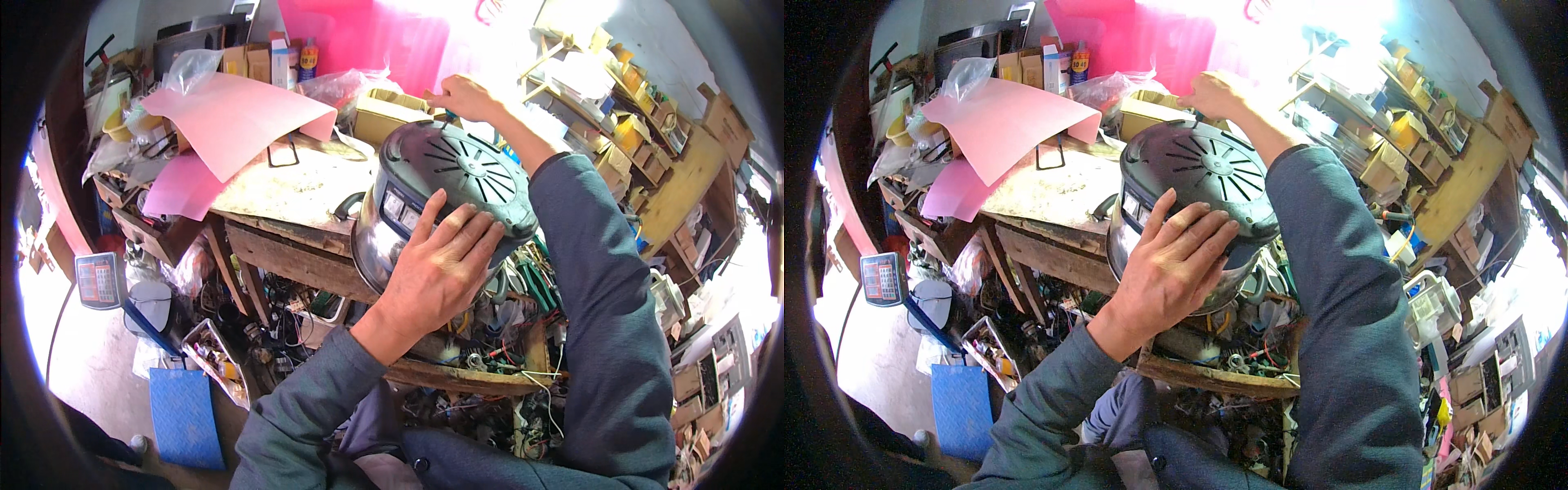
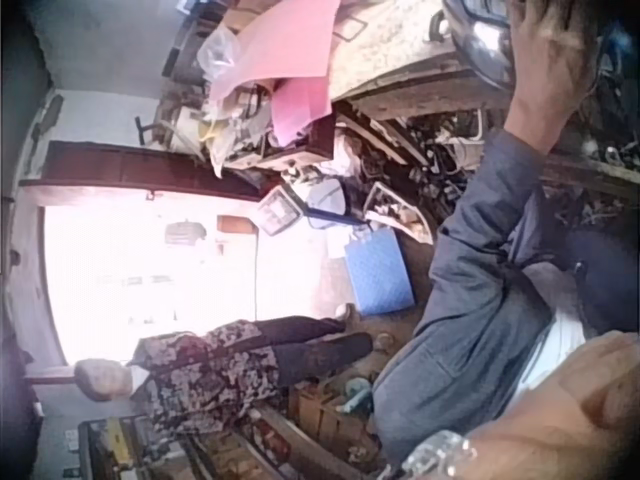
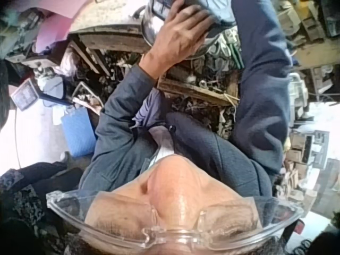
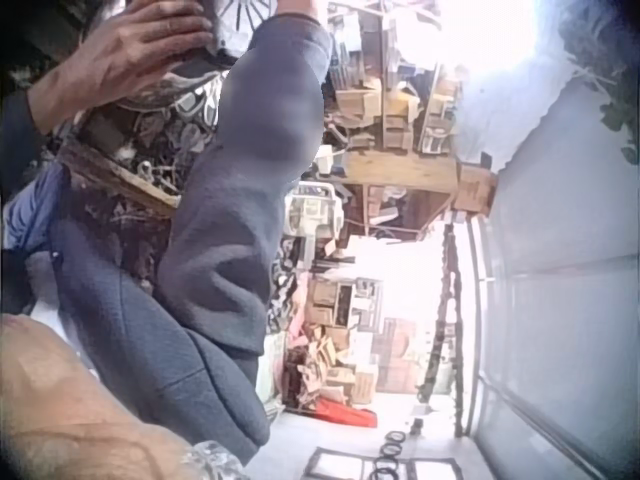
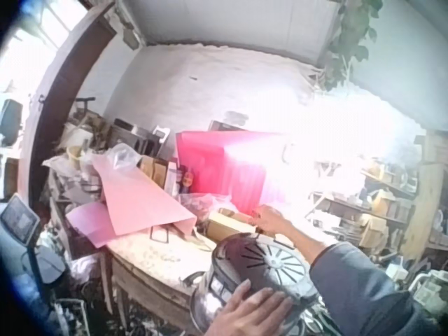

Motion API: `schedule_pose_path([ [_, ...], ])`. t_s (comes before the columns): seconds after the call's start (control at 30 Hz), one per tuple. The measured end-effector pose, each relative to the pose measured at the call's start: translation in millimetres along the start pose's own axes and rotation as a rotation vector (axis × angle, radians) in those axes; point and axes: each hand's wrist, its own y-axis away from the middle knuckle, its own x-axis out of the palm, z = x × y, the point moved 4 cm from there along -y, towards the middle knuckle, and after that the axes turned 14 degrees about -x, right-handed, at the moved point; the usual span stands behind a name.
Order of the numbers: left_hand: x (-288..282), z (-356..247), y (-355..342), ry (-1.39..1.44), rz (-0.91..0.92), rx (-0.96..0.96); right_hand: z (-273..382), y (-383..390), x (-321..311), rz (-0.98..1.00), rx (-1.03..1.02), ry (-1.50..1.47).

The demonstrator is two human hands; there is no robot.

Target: The person assembles and secures the top cover of a cylindrical appliance using a screwdriver, then handles a metal bowl and uses pliers to strip a wire. The person also retrieves cash from a drawer and interacts with another person standing nearby.

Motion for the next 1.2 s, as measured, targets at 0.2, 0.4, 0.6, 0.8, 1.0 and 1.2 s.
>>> schedule_pose_path([
  [0.2,5,-4,-1,0.020,-0.016,0.012,-22,9,-2,0.043,-0.135,0.019],
  [0.4,1,-1,1,-0.004,-0.023,0.003,-9,4,3,-0.031,-0.111,-0.087],
  [0.6,-4,4,3,-0.032,-0.019,-0.006,18,12,-6,-0.012,-0.062,-0.136],
  [0.8,-1,6,2,-0.014,-0.041,0.010,12,7,-3,0.008,-0.078,-0.184],
  [1.0,0,5,3,-0.021,-0.045,0.011,14,4,1,-0.088,0.010,-0.107],
  [1.2,0,4,2,-0.043,-0.038,0.023,5,-2,6,0.065,-0.042,0.067],
])
